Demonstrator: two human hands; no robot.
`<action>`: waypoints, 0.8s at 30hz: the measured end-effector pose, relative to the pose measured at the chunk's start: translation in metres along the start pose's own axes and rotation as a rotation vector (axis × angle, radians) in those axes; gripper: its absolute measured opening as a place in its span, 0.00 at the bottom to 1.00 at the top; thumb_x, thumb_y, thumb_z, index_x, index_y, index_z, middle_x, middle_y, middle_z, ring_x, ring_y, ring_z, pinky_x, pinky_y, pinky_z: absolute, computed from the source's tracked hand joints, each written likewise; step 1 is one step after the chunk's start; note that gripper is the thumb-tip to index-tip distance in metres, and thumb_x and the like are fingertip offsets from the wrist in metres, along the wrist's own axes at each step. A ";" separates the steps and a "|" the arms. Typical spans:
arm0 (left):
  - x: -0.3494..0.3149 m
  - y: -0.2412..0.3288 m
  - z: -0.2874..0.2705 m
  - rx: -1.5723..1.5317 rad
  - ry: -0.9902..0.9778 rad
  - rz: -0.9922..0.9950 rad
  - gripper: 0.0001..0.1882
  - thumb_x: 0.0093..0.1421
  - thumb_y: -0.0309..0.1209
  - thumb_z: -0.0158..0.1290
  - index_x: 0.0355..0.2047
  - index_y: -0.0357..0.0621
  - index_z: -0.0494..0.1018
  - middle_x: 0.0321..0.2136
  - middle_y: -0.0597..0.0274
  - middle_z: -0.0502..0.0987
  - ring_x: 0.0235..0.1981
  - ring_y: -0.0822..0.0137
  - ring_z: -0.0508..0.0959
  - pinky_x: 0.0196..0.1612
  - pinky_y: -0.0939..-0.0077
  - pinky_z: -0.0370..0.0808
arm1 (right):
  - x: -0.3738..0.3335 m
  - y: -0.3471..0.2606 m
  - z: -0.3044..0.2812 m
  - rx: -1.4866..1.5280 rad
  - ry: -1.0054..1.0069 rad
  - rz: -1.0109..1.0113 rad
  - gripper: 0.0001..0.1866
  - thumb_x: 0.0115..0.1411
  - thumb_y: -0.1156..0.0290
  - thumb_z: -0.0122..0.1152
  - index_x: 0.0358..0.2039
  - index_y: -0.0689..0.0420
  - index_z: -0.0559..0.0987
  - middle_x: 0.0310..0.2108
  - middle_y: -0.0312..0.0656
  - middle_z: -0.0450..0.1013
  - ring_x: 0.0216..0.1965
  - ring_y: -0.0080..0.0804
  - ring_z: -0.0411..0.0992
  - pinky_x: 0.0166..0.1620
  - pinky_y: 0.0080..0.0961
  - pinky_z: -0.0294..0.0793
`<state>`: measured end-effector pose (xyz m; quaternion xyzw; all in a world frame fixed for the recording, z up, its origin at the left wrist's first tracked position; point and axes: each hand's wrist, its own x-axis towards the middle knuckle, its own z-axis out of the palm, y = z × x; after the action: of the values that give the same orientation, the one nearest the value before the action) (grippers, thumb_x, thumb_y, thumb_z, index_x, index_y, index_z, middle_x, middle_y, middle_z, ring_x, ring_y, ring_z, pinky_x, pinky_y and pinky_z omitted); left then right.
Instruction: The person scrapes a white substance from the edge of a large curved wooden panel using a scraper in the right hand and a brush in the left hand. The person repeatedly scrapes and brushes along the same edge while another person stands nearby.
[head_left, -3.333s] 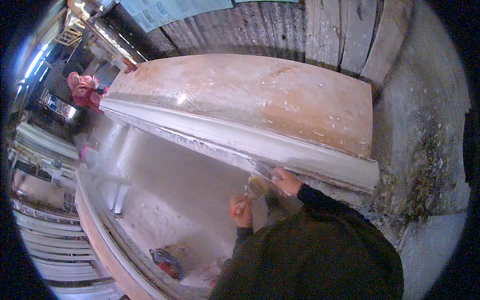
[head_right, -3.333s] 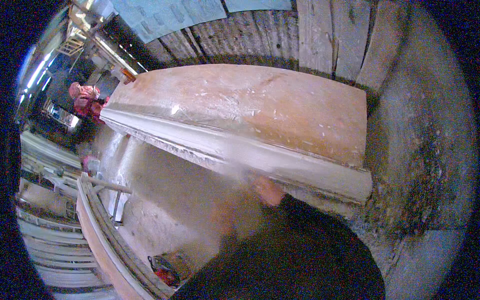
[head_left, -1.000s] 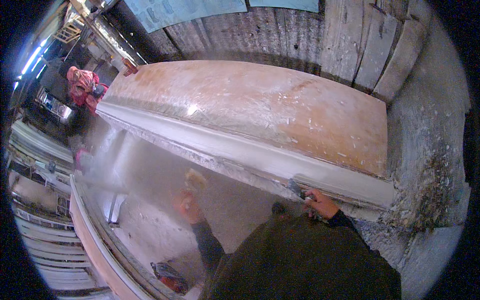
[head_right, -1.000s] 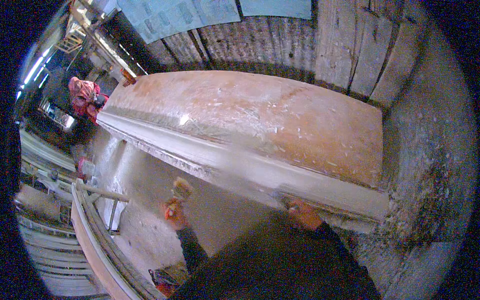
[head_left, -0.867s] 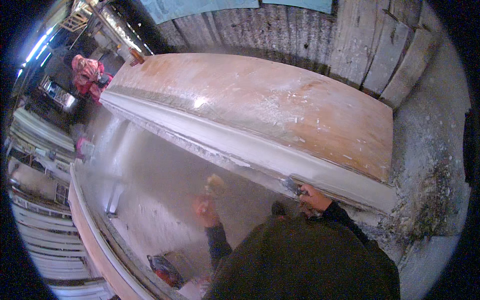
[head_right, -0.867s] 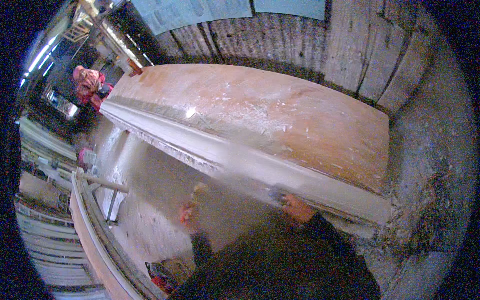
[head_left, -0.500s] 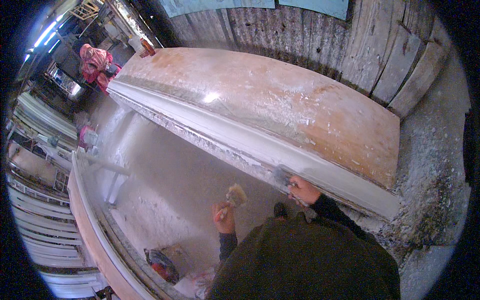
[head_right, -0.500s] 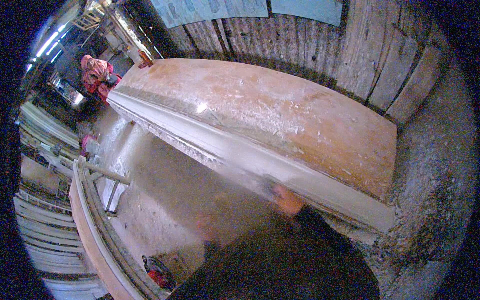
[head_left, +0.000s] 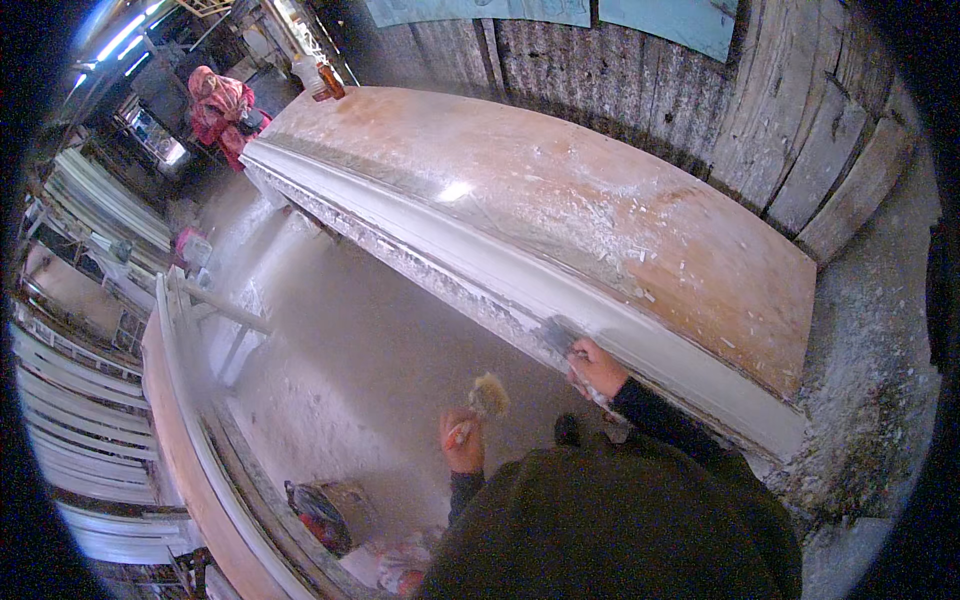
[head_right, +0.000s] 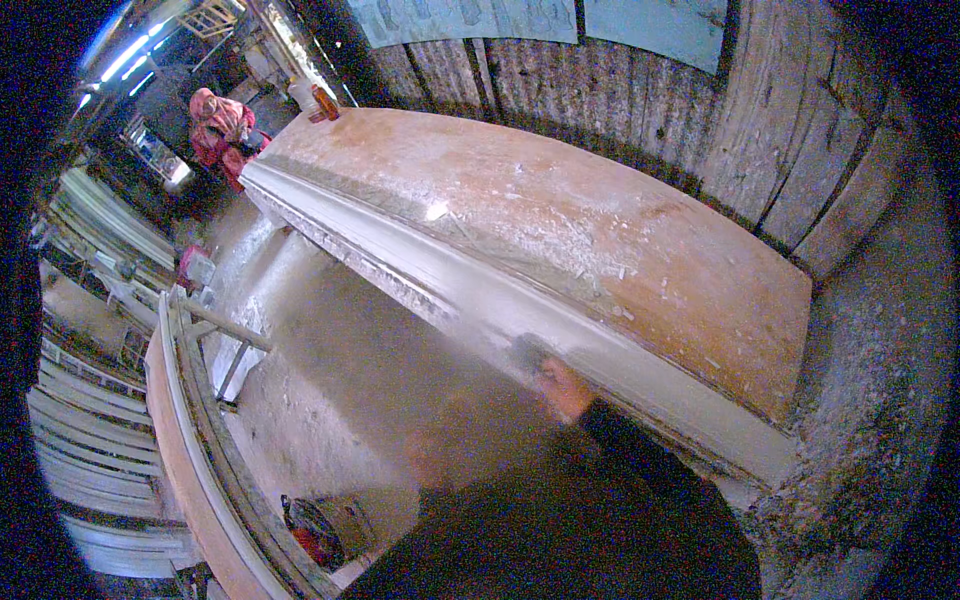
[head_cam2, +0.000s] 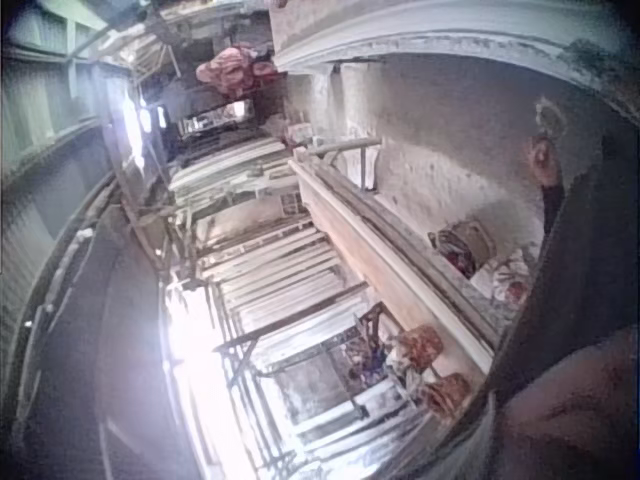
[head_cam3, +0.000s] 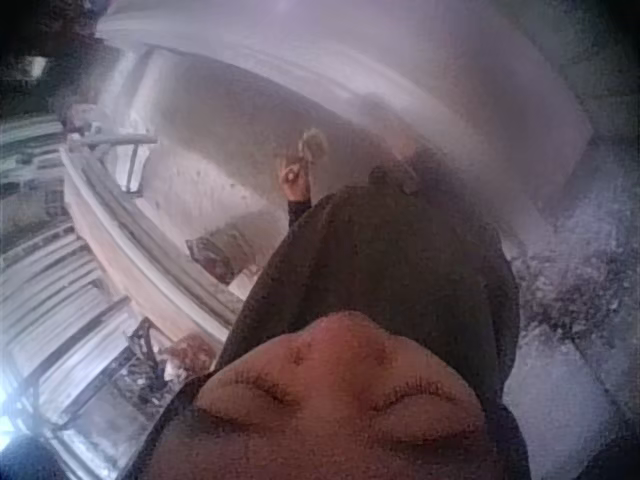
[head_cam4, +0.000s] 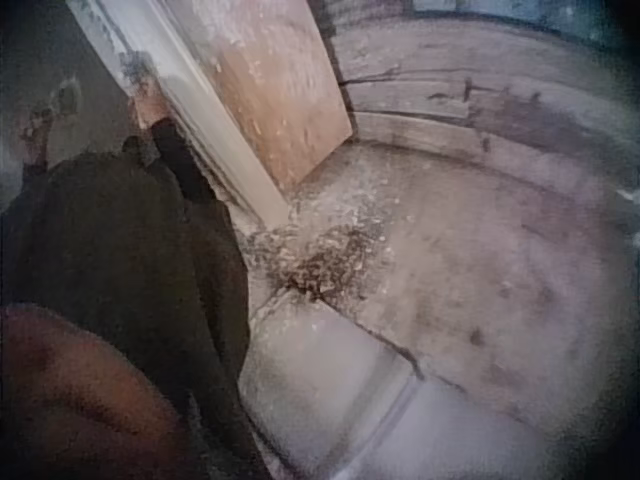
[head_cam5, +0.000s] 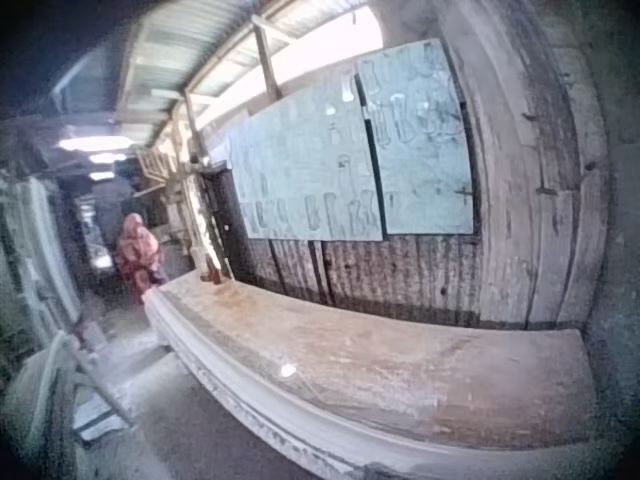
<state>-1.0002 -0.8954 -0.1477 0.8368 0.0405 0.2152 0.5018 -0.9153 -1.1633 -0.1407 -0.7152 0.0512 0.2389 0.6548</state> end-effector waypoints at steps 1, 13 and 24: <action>-0.004 0.001 -0.001 0.023 0.002 0.005 0.06 0.43 0.21 0.53 0.24 0.42 0.70 0.27 0.60 0.71 0.32 0.61 0.70 0.36 0.71 0.66 | 0.008 -0.006 0.006 -0.039 -0.020 -0.003 0.12 0.58 0.66 0.44 0.39 0.56 0.59 0.19 0.41 0.67 0.11 0.25 0.63 0.10 0.23 0.63; -0.017 0.021 0.016 -0.031 -0.027 -0.129 0.06 0.44 0.23 0.55 0.26 0.42 0.71 0.27 0.60 0.70 0.31 0.63 0.70 0.35 0.74 0.67 | 0.013 -0.027 0.010 -0.196 -0.009 0.035 0.16 0.57 0.65 0.45 0.44 0.58 0.60 0.19 0.41 0.68 0.11 0.24 0.63 0.12 0.24 0.62; -0.005 0.034 0.037 -0.072 -0.099 0.127 0.05 0.44 0.23 0.55 0.24 0.41 0.71 0.25 0.59 0.72 0.31 0.61 0.71 0.36 0.72 0.67 | -0.004 -0.043 0.007 -0.177 -0.014 -0.031 0.16 0.57 0.65 0.44 0.42 0.60 0.59 0.18 0.41 0.67 0.11 0.27 0.64 0.13 0.26 0.63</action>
<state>-0.9950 -0.9438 -0.1347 0.8287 -0.0453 0.2063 0.5182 -0.9043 -1.1513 -0.0997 -0.7692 0.0142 0.2373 0.5932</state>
